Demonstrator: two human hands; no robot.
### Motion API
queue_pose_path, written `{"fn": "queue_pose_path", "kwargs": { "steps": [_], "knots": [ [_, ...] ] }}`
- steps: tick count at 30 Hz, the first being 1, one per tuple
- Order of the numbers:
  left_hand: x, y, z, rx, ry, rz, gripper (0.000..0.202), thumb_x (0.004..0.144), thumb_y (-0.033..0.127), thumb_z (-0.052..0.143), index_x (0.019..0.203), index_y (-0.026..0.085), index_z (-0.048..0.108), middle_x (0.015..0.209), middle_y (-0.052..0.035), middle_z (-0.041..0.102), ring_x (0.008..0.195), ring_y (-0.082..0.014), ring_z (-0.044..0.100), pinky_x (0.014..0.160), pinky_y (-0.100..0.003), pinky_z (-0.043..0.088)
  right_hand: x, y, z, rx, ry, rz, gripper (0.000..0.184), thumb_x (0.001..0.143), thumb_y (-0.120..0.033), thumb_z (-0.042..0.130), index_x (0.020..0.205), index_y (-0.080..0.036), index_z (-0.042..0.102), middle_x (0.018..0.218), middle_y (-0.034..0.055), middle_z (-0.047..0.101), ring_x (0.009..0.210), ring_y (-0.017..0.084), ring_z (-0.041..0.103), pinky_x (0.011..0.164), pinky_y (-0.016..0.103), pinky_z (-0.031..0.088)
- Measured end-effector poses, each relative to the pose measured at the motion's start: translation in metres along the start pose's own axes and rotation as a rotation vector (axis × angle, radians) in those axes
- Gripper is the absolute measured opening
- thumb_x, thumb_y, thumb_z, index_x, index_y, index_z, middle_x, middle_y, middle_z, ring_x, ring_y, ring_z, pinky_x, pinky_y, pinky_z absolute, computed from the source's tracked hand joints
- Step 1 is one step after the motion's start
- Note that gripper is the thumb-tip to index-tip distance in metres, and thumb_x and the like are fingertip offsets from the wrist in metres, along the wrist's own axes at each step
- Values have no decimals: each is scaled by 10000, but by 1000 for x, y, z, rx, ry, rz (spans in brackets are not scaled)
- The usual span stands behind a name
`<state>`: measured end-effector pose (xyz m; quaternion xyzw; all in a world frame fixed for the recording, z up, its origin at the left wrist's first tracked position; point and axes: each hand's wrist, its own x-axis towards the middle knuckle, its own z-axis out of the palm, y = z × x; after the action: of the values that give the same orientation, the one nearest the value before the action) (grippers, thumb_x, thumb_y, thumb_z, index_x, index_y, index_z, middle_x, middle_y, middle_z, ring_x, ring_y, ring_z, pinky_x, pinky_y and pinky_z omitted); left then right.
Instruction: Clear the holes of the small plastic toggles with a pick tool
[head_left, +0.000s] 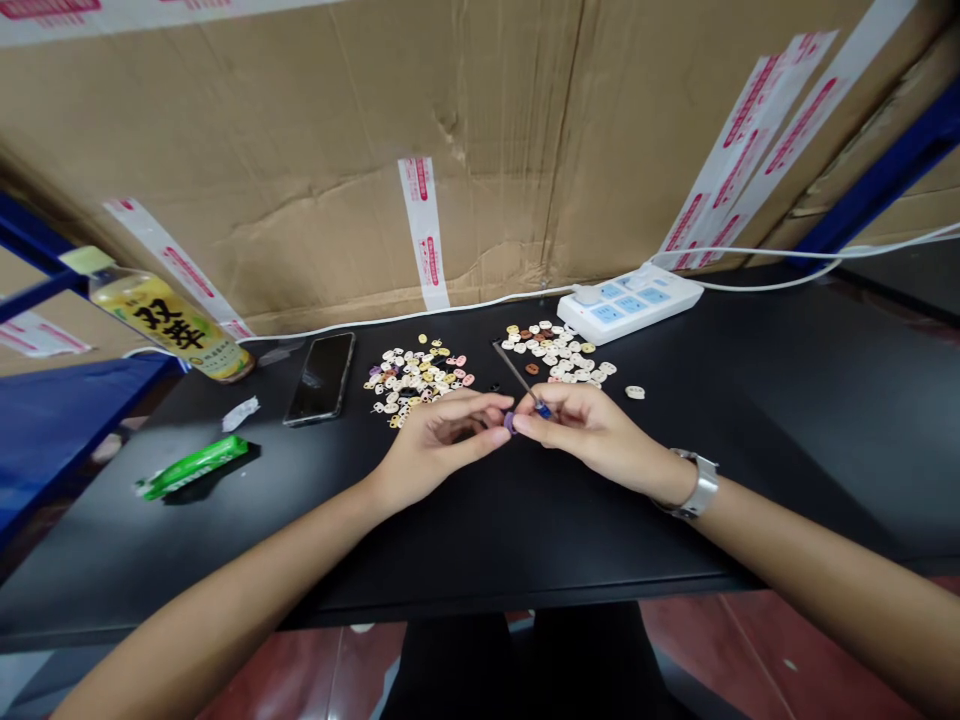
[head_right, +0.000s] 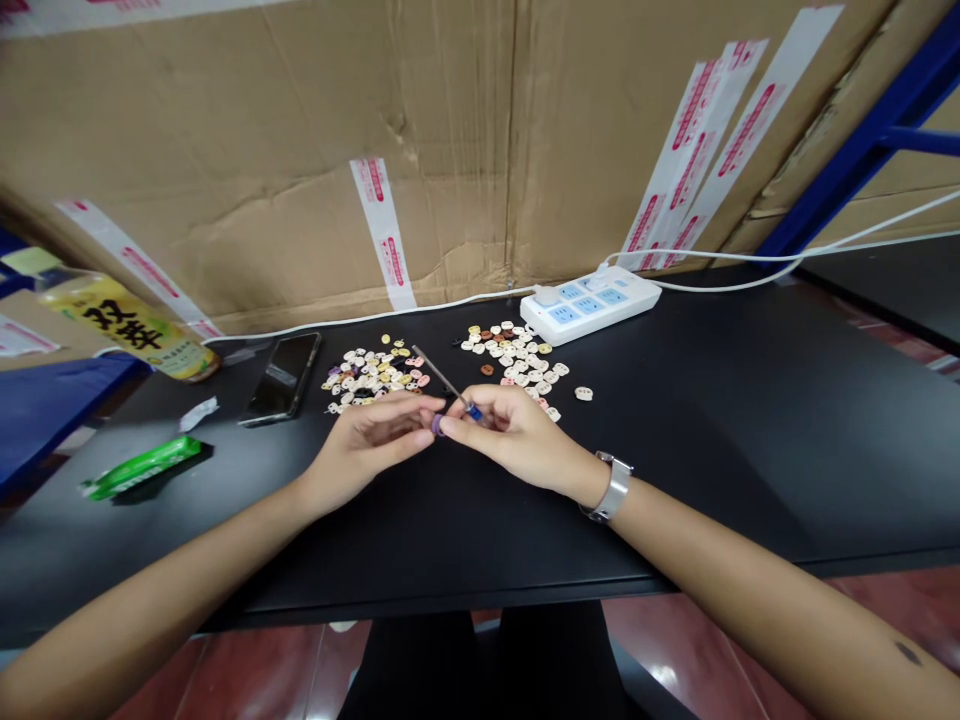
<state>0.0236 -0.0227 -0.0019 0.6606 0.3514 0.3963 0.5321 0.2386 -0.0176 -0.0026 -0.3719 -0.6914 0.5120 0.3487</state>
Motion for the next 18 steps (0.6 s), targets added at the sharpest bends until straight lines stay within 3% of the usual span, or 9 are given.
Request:
{"fn": "queue_pose_path", "kwargs": {
  "steps": [3, 10, 18],
  "knots": [
    [0, -2, 1, -70, -58, -8, 375, 799, 217, 762, 1173, 236, 729, 1080, -69, 670, 939, -159, 653, 902, -328, 548, -2, -2, 0, 50, -28, 13, 339, 887, -493, 644, 865, -154, 661, 675, -39, 473, 597, 87, 388, 550, 247, 301],
    [-1, -7, 1, -74, -22, 64, 251, 796, 202, 768, 1045, 229, 783, 1041, -69, 669, 880, -143, 624, 808, -287, 532, -3, -1, 3, 78, -69, 42, 389, 883, -538, 630, 929, -154, 667, 655, -52, 415, 578, 83, 346, 526, 247, 268],
    [2, -1, -2, -17, -24, -7, 160, 858, 270, 704, 963, 181, 785, 934, -69, 678, 854, -156, 614, 810, -294, 492, -2, -2, 1, 43, -22, 59, 366, 877, -523, 631, 884, -162, 687, 647, -55, 407, 579, 80, 327, 544, 250, 255]
  ]
}}
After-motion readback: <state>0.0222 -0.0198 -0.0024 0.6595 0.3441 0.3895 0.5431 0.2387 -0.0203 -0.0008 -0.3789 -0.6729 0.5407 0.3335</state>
